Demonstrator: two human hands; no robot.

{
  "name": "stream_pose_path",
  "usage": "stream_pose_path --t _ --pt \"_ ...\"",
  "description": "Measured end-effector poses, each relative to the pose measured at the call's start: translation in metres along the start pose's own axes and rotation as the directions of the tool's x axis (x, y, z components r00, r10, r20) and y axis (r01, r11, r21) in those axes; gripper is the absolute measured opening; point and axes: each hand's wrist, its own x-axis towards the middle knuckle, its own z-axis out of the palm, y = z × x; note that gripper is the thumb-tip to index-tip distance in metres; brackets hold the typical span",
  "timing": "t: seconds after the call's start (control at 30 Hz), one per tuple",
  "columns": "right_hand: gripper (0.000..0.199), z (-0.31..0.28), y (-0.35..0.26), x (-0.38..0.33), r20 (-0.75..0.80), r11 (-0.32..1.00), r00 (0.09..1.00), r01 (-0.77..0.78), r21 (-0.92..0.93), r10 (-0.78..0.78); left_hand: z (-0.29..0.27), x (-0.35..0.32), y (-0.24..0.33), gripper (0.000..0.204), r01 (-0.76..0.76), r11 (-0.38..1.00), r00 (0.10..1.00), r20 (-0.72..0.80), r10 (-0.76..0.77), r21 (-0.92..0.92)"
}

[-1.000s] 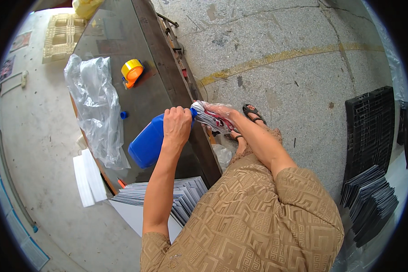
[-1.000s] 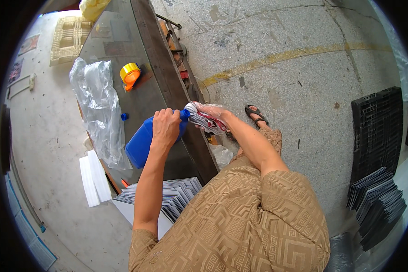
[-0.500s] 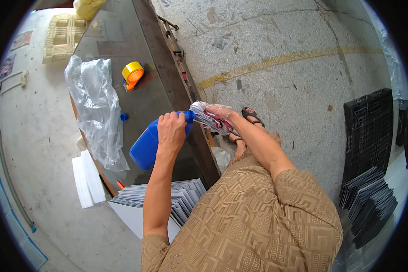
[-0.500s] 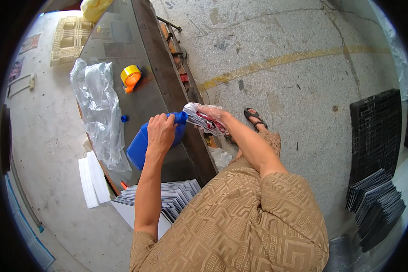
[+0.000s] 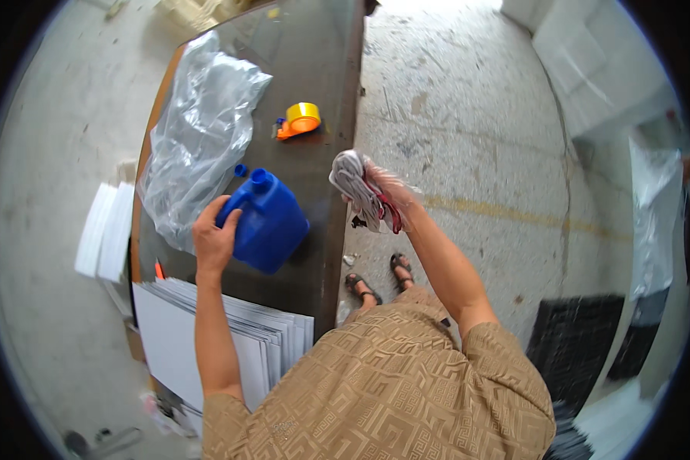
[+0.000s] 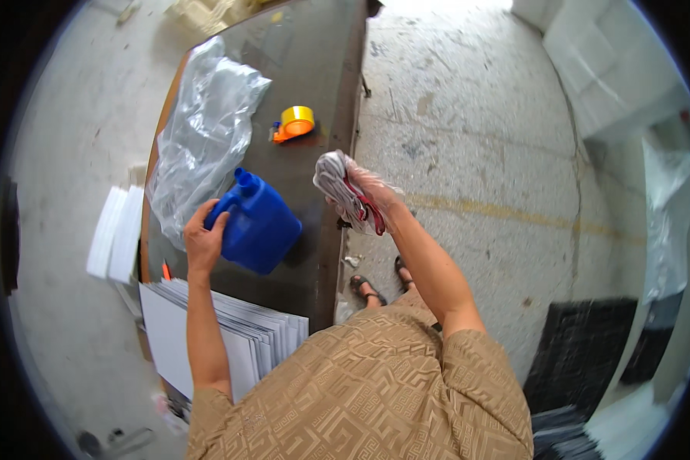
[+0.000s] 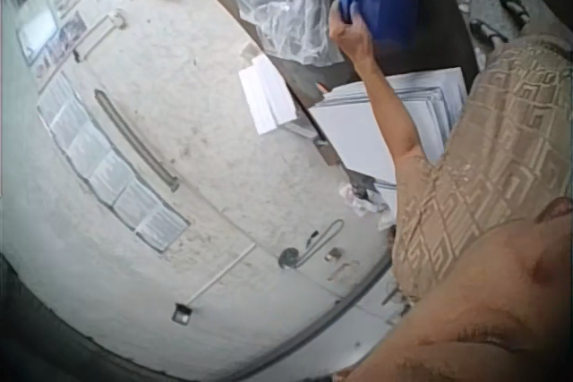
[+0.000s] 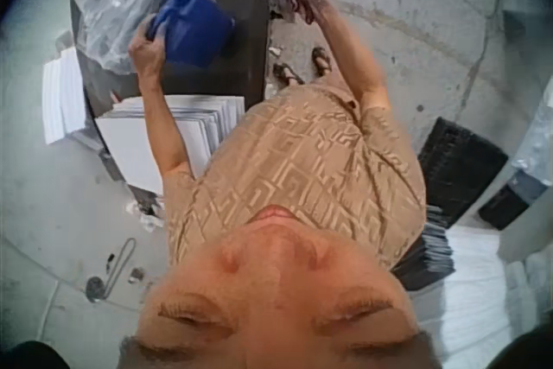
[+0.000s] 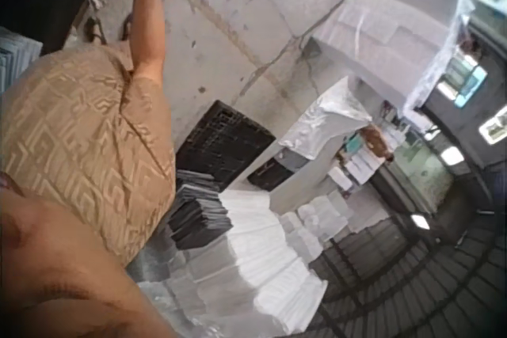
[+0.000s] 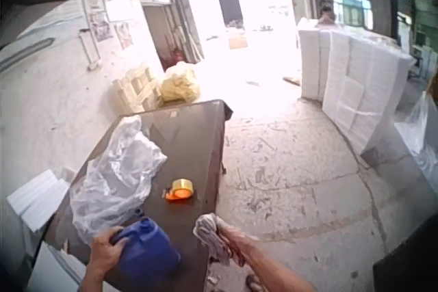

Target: The person wipes the surface of large white panels with a cloth. They repeatedly pick up a panel, wipe it, and place it back on the stack. At one point, they pour liquid from a blue bottle onto the cloth before resuming wiping.

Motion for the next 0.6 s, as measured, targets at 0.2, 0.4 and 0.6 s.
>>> stream_pose_path --t 0.2,0.4,0.6 --pt "0.047 0.123 -0.082 0.022 0.25 0.995 0.965 0.097 -0.04 -0.084 -0.019 -0.036 -0.078 0.03 0.229 0.973 0.939 -0.258 -0.226 -0.019" --pt "0.046 0.244 -0.12 0.065 0.726 0.976 0.684 -0.198 0.087 0.074 -0.003 -0.052 -0.106 0.033 0.176 0.983 0.95 -0.269 -0.156 0.049" --pt "0.046 0.326 -0.109 0.06 0.82 0.97 0.52 -0.169 -0.176 0.24 -0.01 -0.063 -0.093 0.047 0.167 0.974 0.94 -0.322 -0.111 0.151"
